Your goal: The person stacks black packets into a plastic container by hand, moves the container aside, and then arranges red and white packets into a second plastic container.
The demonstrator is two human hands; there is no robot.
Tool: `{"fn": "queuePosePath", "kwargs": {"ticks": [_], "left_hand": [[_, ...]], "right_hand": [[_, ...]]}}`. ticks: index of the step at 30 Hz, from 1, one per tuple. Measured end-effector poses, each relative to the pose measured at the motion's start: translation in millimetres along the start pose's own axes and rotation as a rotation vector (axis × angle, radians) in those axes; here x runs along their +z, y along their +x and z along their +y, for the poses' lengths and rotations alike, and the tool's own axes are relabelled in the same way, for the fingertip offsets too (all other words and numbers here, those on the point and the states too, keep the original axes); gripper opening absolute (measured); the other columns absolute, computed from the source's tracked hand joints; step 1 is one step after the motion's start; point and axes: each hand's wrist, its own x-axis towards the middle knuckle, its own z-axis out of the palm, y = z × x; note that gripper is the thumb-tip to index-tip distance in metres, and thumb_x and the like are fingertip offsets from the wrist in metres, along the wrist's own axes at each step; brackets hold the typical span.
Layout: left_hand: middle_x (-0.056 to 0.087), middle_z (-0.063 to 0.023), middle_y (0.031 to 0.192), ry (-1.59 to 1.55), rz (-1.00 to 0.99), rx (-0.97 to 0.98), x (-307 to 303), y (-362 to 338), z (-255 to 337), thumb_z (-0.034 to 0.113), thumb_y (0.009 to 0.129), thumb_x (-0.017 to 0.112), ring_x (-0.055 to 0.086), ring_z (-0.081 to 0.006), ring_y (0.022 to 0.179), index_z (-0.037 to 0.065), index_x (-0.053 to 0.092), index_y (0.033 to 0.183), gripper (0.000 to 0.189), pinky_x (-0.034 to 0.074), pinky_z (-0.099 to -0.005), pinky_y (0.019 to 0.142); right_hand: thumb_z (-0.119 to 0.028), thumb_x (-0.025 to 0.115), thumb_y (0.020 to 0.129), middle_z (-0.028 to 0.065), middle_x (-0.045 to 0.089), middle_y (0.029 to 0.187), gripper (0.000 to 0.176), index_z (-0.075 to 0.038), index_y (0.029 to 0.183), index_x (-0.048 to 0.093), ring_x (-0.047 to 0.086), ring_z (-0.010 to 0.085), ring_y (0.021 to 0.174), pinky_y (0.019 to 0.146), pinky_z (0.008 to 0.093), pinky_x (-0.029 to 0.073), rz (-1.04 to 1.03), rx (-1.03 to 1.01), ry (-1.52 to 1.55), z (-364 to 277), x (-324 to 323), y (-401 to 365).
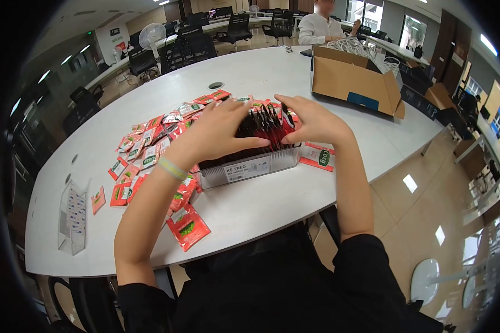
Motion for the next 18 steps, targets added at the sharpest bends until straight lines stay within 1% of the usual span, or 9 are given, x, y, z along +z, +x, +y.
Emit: {"fn": "queuePosePath", "kwargs": {"ticks": [2, 5, 6, 7, 9, 10, 13, 17, 18], "left_hand": [[0.052, -0.0265, 0.116, 0.138, 0.147, 0.088, 29, 14, 3, 0.063, 0.073, 0.058, 0.044, -0.0413, 0.118, -0.006, 0.045, 0.123, 0.086, 0.027, -0.0575, 0.099], [0.054, -0.025, 0.115, 0.16, 0.159, 0.062, 41, 29, 2, 0.063, 0.075, 0.055, 0.042, -0.0442, 0.119, -0.004, 0.045, 0.124, 0.083, 0.024, -0.063, 0.097], [0.054, -0.0232, 0.115, 0.169, 0.191, 0.076, 39, 29, 4, 0.058, 0.078, 0.056, 0.045, -0.0413, 0.117, -0.004, 0.045, 0.123, 0.078, 0.03, -0.0589, 0.096], [0.054, -0.0232, 0.115, 0.171, 0.182, 0.076, 37, 30, 5, 0.058, 0.078, 0.056, 0.045, -0.0413, 0.117, -0.004, 0.045, 0.123, 0.078, 0.03, -0.0589, 0.096], [0.05, -0.021, 0.123, 0.045, 0.011, 0.047, 28, 33, 7, 0.053, 0.08, 0.056, 0.048, -0.0349, 0.114, -0.003, 0.04, 0.129, 0.076, 0.034, -0.0481, 0.099], [0.054, -0.0209, 0.117, 0.043, 0.047, 0.082, 25, 33, 8, 0.048, 0.079, 0.06, 0.053, -0.0349, 0.106, -0.004, 0.044, 0.126, 0.072, 0.042, -0.0413, 0.092], [0.057, -0.0212, 0.11, -0.038, 0.041, 0.151, 23, 40, 6, 0.043, 0.077, 0.064, 0.055, -0.0357, 0.102, -0.004, 0.048, 0.122, 0.067, 0.043, -0.0392, 0.089], [0.06, -0.0223, 0.104, -0.138, -0.041, 0.168, 17, 51, 5, 0.036, 0.075, 0.069, 0.057, -0.0356, 0.097, -0.004, 0.053, 0.114, 0.059, 0.044, -0.0398, 0.086], [0.06, -0.0223, 0.104, -0.134, -0.04, 0.167, 15, 50, 5, 0.036, 0.075, 0.069, 0.057, -0.0356, 0.097, -0.004, 0.053, 0.114, 0.059, 0.044, -0.0398, 0.086]], "right_hand": [[-0.019, 0.077, 0.055, 0.0204, 0.048, 0.126, 0.093, -0.003, 0.136, 0.035, 0.05, 0.0311, 0.112, 0.095, 0.0325, 0.039, 0.021, -0.03, 0.11, 1, 1, -3], [-0.017, 0.078, 0.054, 0.0202, 0.048, 0.127, 0.093, -0.003, 0.136, 0.035, 0.05, 0.0311, 0.112, 0.095, 0.033, 0.039, 0.04, -0.095, 0.113, 6, 0, -4], [-0.014, 0.078, 0.053, 0.0195, 0.049, 0.125, 0.091, -0.003, 0.134, 0.038, 0.05, 0.0317, 0.112, 0.095, 0.0339, 0.04, 0.066, -0.142, 0.112, 7, 1, -3], [-0.014, 0.078, 0.053, 0.0195, 0.049, 0.125, 0.091, -0.003, 0.134, 0.038, 0.05, 0.0317, 0.112, 0.095, 0.0339, 0.04, 0.067, -0.14, 0.12, 7, 2, -3], [-0.014, 0.078, 0.053, 0.0186, 0.051, 0.121, 0.087, -0.002, 0.131, 0.04, 0.05, 0.0322, 0.11, 0.094, 0.0342, 0.04, 0.066, -0.159, 0.055, 2, 4, -2], [-0.015, 0.076, 0.056, 0.0184, 0.053, 0.117, 0.08, -0.002, 0.128, 0.043, 0.05, 0.0324, 0.109, 0.093, 0.0343, 0.041, 0.088, -0.172, 0.029, 0, 4, -2], [-0.018, 0.078, 0.056, 0.017, 0.053, 0.121, 0.082, -0.003, 0.129, 0.043, 0.049, 0.0307, 0.111, 0.099, 0.0325, 0.036, 0.053, -0.134, 0.07, -3, -1, -5], [-0.024, 0.079, 0.061, 0.0153, 0.056, 0.118, 0.077, -0.003, 0.127, 0.046, 0.053, 0.0258, 0.108, 0.092, 0.0382, 0.041, 0.059, -0.152, 0.208, 17, -4, -6], [-0.027, 0.08, 0.062, 0.011, 0.058, 0.112, 0.076, -0.003, 0.127, 0.048, 0.054, 0.0212, 0.103, 0.086, 0.0374, 0.044, 0.098, -0.158, 0.212, 16, -6, -6]]}}
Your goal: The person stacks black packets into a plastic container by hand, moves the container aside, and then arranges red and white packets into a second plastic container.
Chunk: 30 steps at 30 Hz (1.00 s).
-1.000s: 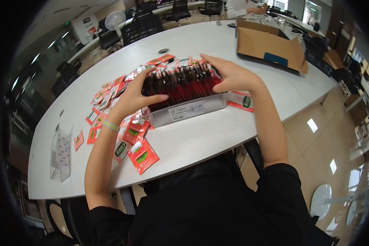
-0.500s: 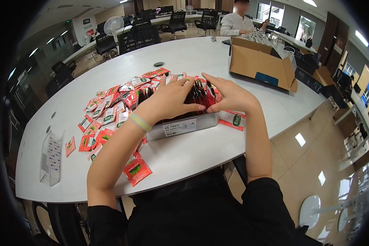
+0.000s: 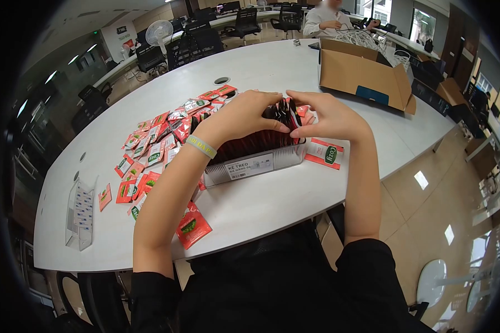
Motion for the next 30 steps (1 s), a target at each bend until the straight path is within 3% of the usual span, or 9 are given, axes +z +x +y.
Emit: {"fn": "queuePosePath", "kwargs": {"ticks": [4, 6, 9, 13, 18, 21, 25, 28, 30], "left_hand": [[0.062, -0.0226, 0.099, -0.072, 0.025, 0.021, 0, 0, -2, 0.037, 0.072, 0.071, 0.057, -0.0355, 0.096, -0.005, 0.056, 0.11, 0.059, 0.044, -0.0389, 0.084], [0.062, -0.0227, 0.098, -0.08, 0.065, 0.041, 2, -1, -3, 0.038, 0.071, 0.072, 0.058, -0.0353, 0.095, -0.006, 0.057, 0.109, 0.059, 0.045, -0.0385, 0.083], [0.061, -0.0236, 0.098, -0.068, 0.053, 0.0, 0, 0, -1, 0.039, 0.068, 0.074, 0.057, -0.0362, 0.096, -0.007, 0.054, 0.112, 0.066, 0.044, -0.0378, 0.084], [0.06, -0.024, 0.1, -0.003, 0.043, -0.046, 10, 1, -2, 0.041, 0.064, 0.076, 0.056, -0.0374, 0.097, -0.006, 0.05, 0.113, 0.072, 0.044, -0.039, 0.083], [0.059, -0.0229, 0.099, 0.016, 0.085, -0.016, 15, 3, -5, 0.04, 0.064, 0.076, 0.056, -0.0371, 0.095, -0.004, 0.05, 0.106, 0.066, 0.044, -0.0402, 0.081], [0.059, -0.0226, 0.098, -0.018, 0.095, 0.016, 13, -1, -5, 0.038, 0.064, 0.076, 0.056, -0.0374, 0.094, -0.003, 0.05, 0.104, 0.063, 0.044, -0.0397, 0.081], [0.059, -0.023, 0.101, -0.069, 0.133, 0.03, 8, -5, -6, 0.035, 0.063, 0.078, 0.055, -0.0375, 0.095, -0.005, 0.049, 0.108, 0.066, 0.044, -0.0395, 0.082], [0.057, -0.0241, 0.107, -0.062, 0.134, 0.016, 10, -5, -7, 0.036, 0.063, 0.078, 0.056, -0.0373, 0.098, -0.007, 0.046, 0.116, 0.075, 0.044, -0.0384, 0.084], [0.056, -0.0247, 0.11, -0.043, 0.135, 0.018, 11, -6, -7, 0.037, 0.063, 0.077, 0.056, -0.0373, 0.099, -0.008, 0.044, 0.121, 0.08, 0.044, -0.0378, 0.086]], "right_hand": [[-0.024, 0.08, 0.064, 0.0047, 0.059, 0.095, 0.064, -0.002, 0.118, 0.053, 0.055, 0.0145, 0.089, 0.078, 0.0292, 0.044, 0.015, 0.063, 0.064, -7, -5, -2], [-0.019, 0.077, 0.065, 0.0031, 0.055, 0.073, 0.041, -0.004, 0.097, 0.058, 0.053, 0.0129, 0.07, 0.063, 0.0249, 0.042, 0.007, 0.098, 0.128, -5, -3, 0], [-0.01, 0.074, 0.064, 0.0009, 0.051, 0.064, 0.029, -0.002, 0.084, 0.055, 0.05, 0.0116, 0.061, 0.055, 0.0254, 0.04, 0.001, 0.173, 0.175, -15, 2, 0], [-0.006, 0.067, 0.065, 0.0056, 0.051, 0.063, 0.022, 0.0, 0.082, 0.055, 0.05, 0.0137, 0.059, 0.054, 0.027, 0.04, -0.013, 0.156, 0.023, -16, 5, 3], [-0.006, 0.055, 0.067, 0.0184, 0.056, 0.069, 0.018, 0.004, 0.082, 0.053, 0.054, 0.0285, 0.062, 0.059, 0.036, 0.044, 0.068, 0.18, -0.188, -25, 16, 9], [-0.004, 0.055, 0.068, 0.0204, 0.058, 0.074, 0.018, 0.005, 0.083, 0.052, 0.057, 0.0324, 0.068, 0.064, 0.0384, 0.045, 0.111, 0.142, -0.235, -18, 20, 14], [-0.004, 0.055, 0.068, 0.0219, 0.059, 0.079, 0.024, 0.005, 0.09, 0.053, 0.057, 0.0335, 0.072, 0.067, 0.0375, 0.045, 0.167, 0.178, -0.113, -13, 23, 13], [-0.005, 0.058, 0.068, 0.0167, 0.057, 0.071, 0.037, 0.002, 0.103, 0.051, 0.055, 0.0252, 0.06, 0.059, 0.0325, 0.044, 0.167, 0.102, -0.16, -5, 25, 12], [-0.003, 0.057, 0.067, 0.0246, 0.06, 0.086, 0.04, 0.006, 0.106, 0.049, 0.059, 0.0351, 0.079, 0.07, 0.038, 0.047, 0.058, 0.098, -0.271, -9, 23, 12]]}}
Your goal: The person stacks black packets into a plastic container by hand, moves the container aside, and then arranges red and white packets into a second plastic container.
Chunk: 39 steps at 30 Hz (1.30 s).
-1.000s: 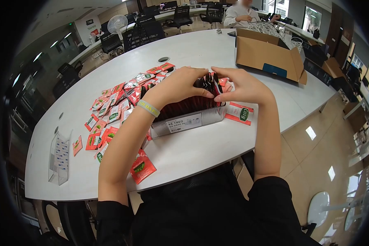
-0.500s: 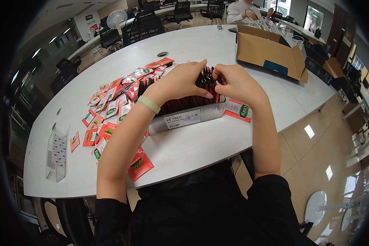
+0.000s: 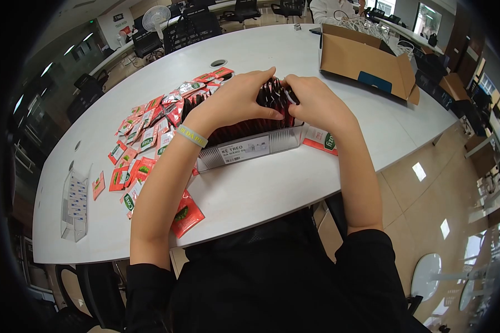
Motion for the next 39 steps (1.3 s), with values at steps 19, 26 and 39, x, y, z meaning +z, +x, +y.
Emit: {"fn": "queuePosePath", "kwargs": {"ticks": [19, 26, 39], "left_hand": [[0.044, -0.0191, 0.132, 0.383, 0.067, 0.083, 17, -6, 9, 0.047, 0.081, 0.059, 0.044, -0.033, 0.121, -0.001, 0.039, 0.131, 0.072, 0.036, -0.0407, 0.1], [0.047, -0.0218, 0.128, 0.406, 0.076, 0.065, 19, -5, 11, 0.052, 0.078, 0.06, 0.047, -0.0343, 0.118, -0.004, 0.041, 0.128, 0.078, 0.039, -0.0401, 0.097], [0.048, -0.0216, 0.126, 0.474, 0.129, 0.064, 22, -7, 14, 0.052, 0.077, 0.061, 0.05, -0.0348, 0.113, 0.001, 0.04, 0.13, 0.077, 0.04, -0.0417, 0.094]], "right_hand": [[-0.008, 0.053, 0.069, 0.0081, 0.052, 0.053, 0.046, 0.002, 0.113, 0.059, 0.052, 0.0119, 0.048, 0.052, 0.0253, 0.044, 0.041, 0.064, 0.327, 4, -9, -4], [-0.008, 0.053, 0.07, 0.0081, 0.055, 0.061, 0.036, 0.004, 0.103, 0.061, 0.049, 0.0123, 0.052, 0.051, 0.0256, 0.041, 0.08, 0.132, 0.201, -5, -7, -4], [-0.009, 0.048, 0.072, 0.0133, 0.058, 0.056, 0.02, 0.006, 0.077, 0.062, 0.055, 0.0196, 0.051, 0.052, 0.0321, 0.044, -0.07, 0.12, 0.206, 1, -6, 2]]}}
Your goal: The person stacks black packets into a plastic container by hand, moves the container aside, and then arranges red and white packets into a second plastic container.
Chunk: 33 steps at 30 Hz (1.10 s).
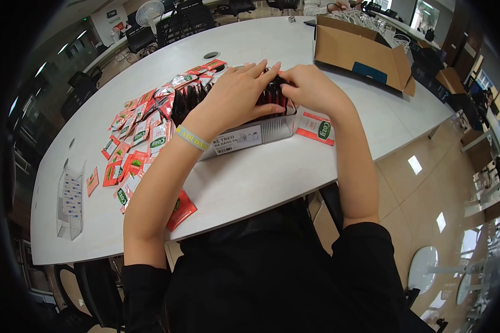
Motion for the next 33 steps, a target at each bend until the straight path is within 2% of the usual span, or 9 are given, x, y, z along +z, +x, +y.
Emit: {"fn": "queuePosePath", "kwargs": {"ticks": [3, 12, 15, 17, 18, 20, 23, 30, 33], "left_hand": [[0.051, -0.0185, 0.121, -0.006, -0.005, -0.001, -4, -2, 3, 0.049, 0.076, 0.063, 0.053, -0.0355, 0.109, 0.007, 0.041, 0.131, 0.072, 0.042, -0.0418, 0.091], [0.053, -0.0173, 0.117, -0.049, -0.035, -0.049, -4, -1, 4, 0.047, 0.067, 0.071, 0.055, -0.0335, 0.105, 0.006, 0.039, 0.131, 0.083, 0.044, -0.041, 0.087], [0.053, -0.0194, 0.114, 0.017, 0.032, -0.078, -1, -2, 4, 0.05, 0.061, 0.075, 0.056, -0.0326, 0.103, 0.003, 0.038, 0.131, 0.092, 0.044, -0.0406, 0.086], [0.055, -0.0204, 0.112, 0.096, 0.08, -0.098, 1, -2, 6, 0.051, 0.057, 0.077, 0.057, -0.0321, 0.101, 0.001, 0.038, 0.13, 0.096, 0.044, -0.0403, 0.086], [0.056, -0.0202, 0.107, 0.088, 0.045, -0.151, 0, -1, 8, 0.051, 0.056, 0.078, 0.059, -0.0315, 0.098, -0.001, 0.039, 0.128, 0.097, 0.044, -0.04, 0.086], [0.058, -0.02, 0.103, 0.08, 0.007, -0.202, -3, 0, 9, 0.051, 0.055, 0.079, 0.06, -0.031, 0.094, -0.003, 0.04, 0.127, 0.098, 0.044, -0.0397, 0.086], [0.06, -0.0174, 0.097, 0.058, -0.101, -0.242, -7, 3, 11, 0.051, 0.055, 0.078, 0.061, -0.0299, 0.09, -0.007, 0.041, 0.123, 0.097, 0.045, -0.0387, 0.085], [0.06, -0.014, 0.094, 0.11, -0.029, -0.196, -2, 0, 9, 0.052, 0.055, 0.077, 0.061, -0.0266, 0.089, -0.008, 0.046, 0.118, 0.093, 0.045, -0.0358, 0.081], [0.06, -0.0137, 0.094, 0.135, -0.031, -0.172, -2, 1, 9, 0.054, 0.056, 0.076, 0.062, -0.0258, 0.087, -0.009, 0.047, 0.117, 0.093, 0.045, -0.0347, 0.08]], "right_hand": [[-0.009, 0.049, 0.072, 0.0137, 0.057, 0.057, 0.02, 0.006, 0.077, 0.061, 0.053, 0.019, 0.05, 0.051, 0.0322, 0.042, -0.013, -0.007, 0.004, 2, -2, -2], [-0.01, 0.059, 0.068, 0.0059, 0.045, 0.049, 0.027, 0.004, 0.09, 0.061, 0.043, 0.0136, 0.046, 0.047, 0.0287, 0.038, -0.076, -0.063, -0.017, -3, -6, -9], [-0.011, 0.062, 0.065, 0.0061, 0.049, 0.054, 0.039, 0.003, 0.102, 0.059, 0.044, 0.0159, 0.047, 0.049, 0.0288, 0.039, -0.097, -0.051, 0.024, 5, -5, -9], [-0.009, 0.066, 0.064, 0.0037, 0.055, 0.068, 0.055, -0.005, 0.118, 0.056, 0.044, 0.0107, 0.053, 0.053, 0.0241, 0.039, 0.139, -0.366, -0.068, 30, 5, -1], [-0.009, 0.066, 0.064, 0.0037, 0.055, 0.068, 0.055, -0.005, 0.118, 0.056, 0.044, 0.0107, 0.053, 0.053, 0.0241, 0.039, 0.138, -0.364, -0.064, 26, 4, -2], [-0.006, 0.066, 0.061, 0.0064, 0.058, 0.078, 0.063, -0.008, 0.123, 0.054, 0.048, 0.0141, 0.057, 0.057, 0.0255, 0.042, -0.066, -0.158, -0.027, 15, -1, -5], [-0.006, 0.061, 0.062, 0.012, 0.054, 0.063, 0.051, 0.001, 0.112, 0.055, 0.051, 0.0216, 0.055, 0.055, 0.0303, 0.043, -0.072, -0.105, -0.019, 4, 1, -6], [-0.004, 0.063, 0.06, 0.011, 0.053, 0.059, 0.042, 0.002, 0.102, 0.06, 0.048, 0.0211, 0.052, 0.052, 0.032, 0.042, -0.057, -0.08, -0.091, 2, 2, -6], [-0.004, 0.065, 0.058, 0.0118, 0.054, 0.057, 0.028, 0.005, 0.085, 0.063, 0.05, 0.0218, 0.05, 0.052, 0.0321, 0.043, -0.016, -0.008, -0.052, 1, 2, -4]]}}
